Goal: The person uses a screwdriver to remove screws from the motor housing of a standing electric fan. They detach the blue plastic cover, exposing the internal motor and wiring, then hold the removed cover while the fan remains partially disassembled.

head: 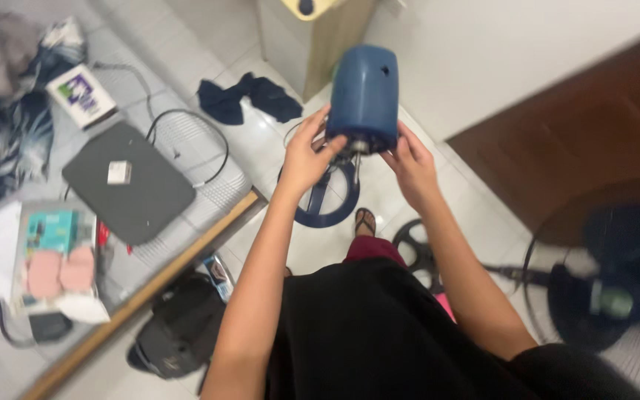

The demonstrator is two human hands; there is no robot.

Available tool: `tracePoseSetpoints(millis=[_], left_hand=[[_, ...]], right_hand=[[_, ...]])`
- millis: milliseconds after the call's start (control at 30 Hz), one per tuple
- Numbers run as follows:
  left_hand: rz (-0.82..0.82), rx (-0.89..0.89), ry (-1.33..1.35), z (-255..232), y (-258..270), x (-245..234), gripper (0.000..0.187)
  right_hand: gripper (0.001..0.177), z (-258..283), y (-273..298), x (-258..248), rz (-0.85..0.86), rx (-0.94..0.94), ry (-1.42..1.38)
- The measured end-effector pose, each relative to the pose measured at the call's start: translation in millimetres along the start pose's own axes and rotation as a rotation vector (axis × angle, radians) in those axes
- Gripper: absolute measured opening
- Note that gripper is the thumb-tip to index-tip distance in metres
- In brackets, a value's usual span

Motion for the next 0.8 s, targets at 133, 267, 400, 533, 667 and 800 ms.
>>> tracePoseSetpoints(millis=[133, 267, 400, 533, 667, 800], left_hand=[[-0.044, -0.115, -0.214, 29.6, -3.0, 4.1, 0.058], [-0.111, -0.042, 0.099, 28.5, -1.0, 6.7, 0.055], [-0.191, -0.043, 0.014, 26.1, -10.6, 5.6, 0.056], [-0.215, -0.029, -0.157, 22.2, -20.3, 0.7, 0.055], [-0.167, -0.075, -0.07, 28.6, -25.9, 2.9, 0.056], [-0.094, -0.164, 0.071, 40.3, -32.6, 5.0, 0.057]], right_hand=[[0.054, -16.0, 18.2, 3.4, -0.178, -0.225, -0.111], [0.053, -18.7, 22.6, 9.6, -0.273, -0.363, 0.018], [0.046, -9.9, 13.2, 13.9, -0.453, -0.335, 0.118], [0.045, -2.5, 11.4, 18.3, -0.485, -0.31, 0.136], [0.047, -0.1, 11.0, 15.3, -0.454, -0.309, 0.138], [0.05, 1.6, 8.0, 14.3, -0.412, -0.261, 0.139]])
Point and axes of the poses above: each hand's wrist, its own y-axis away from the middle knuckle, its own x-axis out of the palm, z = x × y, the point moved 7 cm from there along -y, towards the middle knuckle, and after that the axes turned 7 degrees about -z, right-handed, at the moved point
